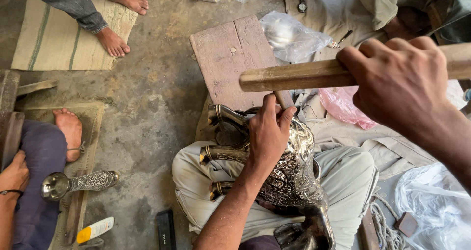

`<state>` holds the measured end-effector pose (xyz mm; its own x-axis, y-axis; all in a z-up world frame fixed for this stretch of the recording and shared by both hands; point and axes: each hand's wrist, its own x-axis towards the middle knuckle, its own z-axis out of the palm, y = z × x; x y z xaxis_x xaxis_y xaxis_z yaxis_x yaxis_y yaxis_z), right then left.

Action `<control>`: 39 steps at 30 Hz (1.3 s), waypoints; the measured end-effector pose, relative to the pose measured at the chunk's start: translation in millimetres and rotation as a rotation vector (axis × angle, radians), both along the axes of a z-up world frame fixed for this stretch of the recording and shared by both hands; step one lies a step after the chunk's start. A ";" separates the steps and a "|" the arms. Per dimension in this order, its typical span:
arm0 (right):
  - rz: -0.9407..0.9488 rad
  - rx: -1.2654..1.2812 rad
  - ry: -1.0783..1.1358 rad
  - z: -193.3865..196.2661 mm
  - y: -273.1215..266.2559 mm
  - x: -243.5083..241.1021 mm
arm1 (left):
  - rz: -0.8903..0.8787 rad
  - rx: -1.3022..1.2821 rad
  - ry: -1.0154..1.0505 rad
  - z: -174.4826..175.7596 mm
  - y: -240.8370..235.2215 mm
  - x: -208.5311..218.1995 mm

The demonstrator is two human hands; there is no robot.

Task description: The person uses a wooden mallet and metal chisel to engrave decorative patterns into a silver-colored metal elephant figurine. They repeatedly strike the chisel to create fine details on the figurine's surface.

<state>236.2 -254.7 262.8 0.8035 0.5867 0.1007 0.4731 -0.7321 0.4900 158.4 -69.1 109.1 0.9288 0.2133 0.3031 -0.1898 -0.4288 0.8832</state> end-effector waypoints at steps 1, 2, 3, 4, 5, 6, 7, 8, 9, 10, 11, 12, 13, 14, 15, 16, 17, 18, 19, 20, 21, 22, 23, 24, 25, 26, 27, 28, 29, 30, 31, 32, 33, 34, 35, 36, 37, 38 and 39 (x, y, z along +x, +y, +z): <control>-0.006 0.082 0.026 -1.7 -0.7 -0.1 | 0.006 0.006 0.009 -0.6 -0.3 -0.8; -0.014 0.166 0.051 -2.0 -1.6 -1.3 | 0.010 0.013 0.017 -0.2 0.1 -1.2; -0.022 0.249 0.076 -1.6 -2.3 -3.0 | 0.014 0.020 0.024 0.8 0.2 -2.1; -0.004 0.249 0.021 -1.2 -2.8 -4.5 | 0.022 -0.022 0.009 1.6 1.5 -3.4; 0.013 0.250 -0.034 0.5 -5.5 -7.7 | 0.030 -0.063 -0.006 2.9 2.7 -5.4; 0.030 0.252 -0.085 0.8 -6.8 -12.0 | 0.038 -0.103 -0.018 4.7 4.1 -8.8; 0.033 0.255 -0.078 0.5 -7.7 -14.6 | 0.024 -0.141 0.009 6.8 4.8 -10.6; 0.036 0.257 -0.075 0.9 -10.2 -16.2 | 0.009 -0.179 0.032 8.6 4.9 -10.3; 0.038 0.260 -0.072 -0.1 -11.6 -16.8 | -0.005 -0.217 0.055 10.4 5.0 -9.8; 0.023 0.290 -0.057 -1.5 -12.4 -17.2 | -0.002 -0.164 0.008 12.5 4.4 -9.3; 0.009 0.321 -0.042 -3.0 -13.0 -17.5 | 0.000 -0.112 -0.039 14.3 3.6 -10.0; -0.005 0.351 -0.025 -4.6 -13.6 -16.8 | 0.004 -0.060 -0.084 15.4 2.8 -9.9; -0.002 0.337 -0.049 -5.0 -14.9 -15.9 | 0.004 -0.048 -0.070 15.8 2.0 -8.5; 0.000 0.323 -0.071 -5.5 -15.9 -15.7 | 0.003 -0.036 -0.054 15.5 0.9 -8.7; 0.003 0.309 -0.093 -5.9 -15.8 -15.1 | 0.002 -0.025 -0.037 15.1 0.3 -8.7; 0.014 0.351 -0.082 -5.8 -14.6 -13.9 | 0.004 -0.017 -0.040 14.7 0.9 -7.6; 0.026 0.394 -0.071 -5.6 -12.2 -11.4 | 0.006 -0.010 -0.042 14.4 2.2 -6.7; 0.037 0.436 -0.061 -4.8 -10.2 -9.6 | 0.007 -0.002 -0.044 14.2 1.8 -6.0; 0.004 0.416 0.011 -4.3 -7.2 -7.2 | 0.005 -0.002 -0.032 14.0 0.6 -5.8; -0.027 0.396 0.083 -4.5 -3.2 -4.2 | 0.005 -0.003 -0.020 13.6 0.7 -5.4; -0.058 0.376 0.156 -4.1 0.0 -3.2 | 0.005 -0.004 -0.009 13.3 0.9 -5.0; 0.013 0.301 0.055 -1.4 1.6 -2.7 | 0.005 -0.013 -0.009 13.2 -0.3 -5.1; 0.084 0.225 -0.045 2.3 2.2 -3.0 | 0.005 -0.022 -0.010 13.2 -0.9 -5.4; 0.155 0.150 -0.143 5.2 3.1 -3.5 | 0.006 -0.030 -0.009 12.9 -1.0 -5.8; 0.045 0.135 -0.017 6.9 6.3 -1.9 | 0.014 -0.025 -0.001 12.7 -1.4 -5.8; -0.064 0.121 0.106 8.5 10.0 0.7 | 0.025 -0.018 0.005 13.0 -1.5 -5.5; -0.173 0.107 0.229 11.0 11.9 1.6 | 0.036 -0.012 0.011 13.6 -1.9 -5.5; -0.133 0.059 0.166 13.9 12.2 2.2 | 0.034 -0.012 0.020 14.1 -1.7 -4.3; -0.093 0.011 0.103 15.3 12.9 3.6 | 0.032 -0.013 0.030 14.3 -1.5 -3.0; -0.053 -0.040 0.045 15.7 12.6 3.4 | 0.029 -0.016 0.045 13.7 -2.9 -4.0; -0.122 -0.013 0.130 16.0 11.0 2.6 | 0.021 -0.022 0.067 13.0 -3.7 -4.4; -0.184 0.013 0.210 16.1 11.5 3.8 | 0.019 -0.029 0.084 12.8 -3.4 -2.9; -0.247 0.039 0.290 15.0 12.7 5.2 | 0.017 -0.035 0.101 12.9 -3.1 -1.5; -0.196 -0.011 0.216 14.7 11.8 5.1 | 0.003 -0.052 0.121 13.3 -2.0 0.0; -0.145 -0.061 0.142 14.7 9.4 4.9 | -0.012 -0.068 0.140 13.6 -1.3 1.9; -0.099 -0.111 0.071 13.4 6.2 3.9 | -0.032 -0.083 0.163 13.6 -1.2 2.6; -0.065 -0.006 0.064 10.3 5.3 3.9 | -0.022 -0.055 0.127 13.5 -0.8 1.1; -0.026 0.097 0.055 7.7 5.5 4.4 | -0.009 -0.028 0.090 13.9 -0.2 -0.1; 0.011 0.201 0.045 6.3 5.2 5.1 | 0.005 -0.002 0.052 14.2 0.2 0.0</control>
<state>241.3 -249.5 269.1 0.8033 0.5676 0.1804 0.5002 -0.8074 0.3129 158.5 -68.8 123.3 0.9423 0.2181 0.2539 -0.1414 -0.4280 0.8926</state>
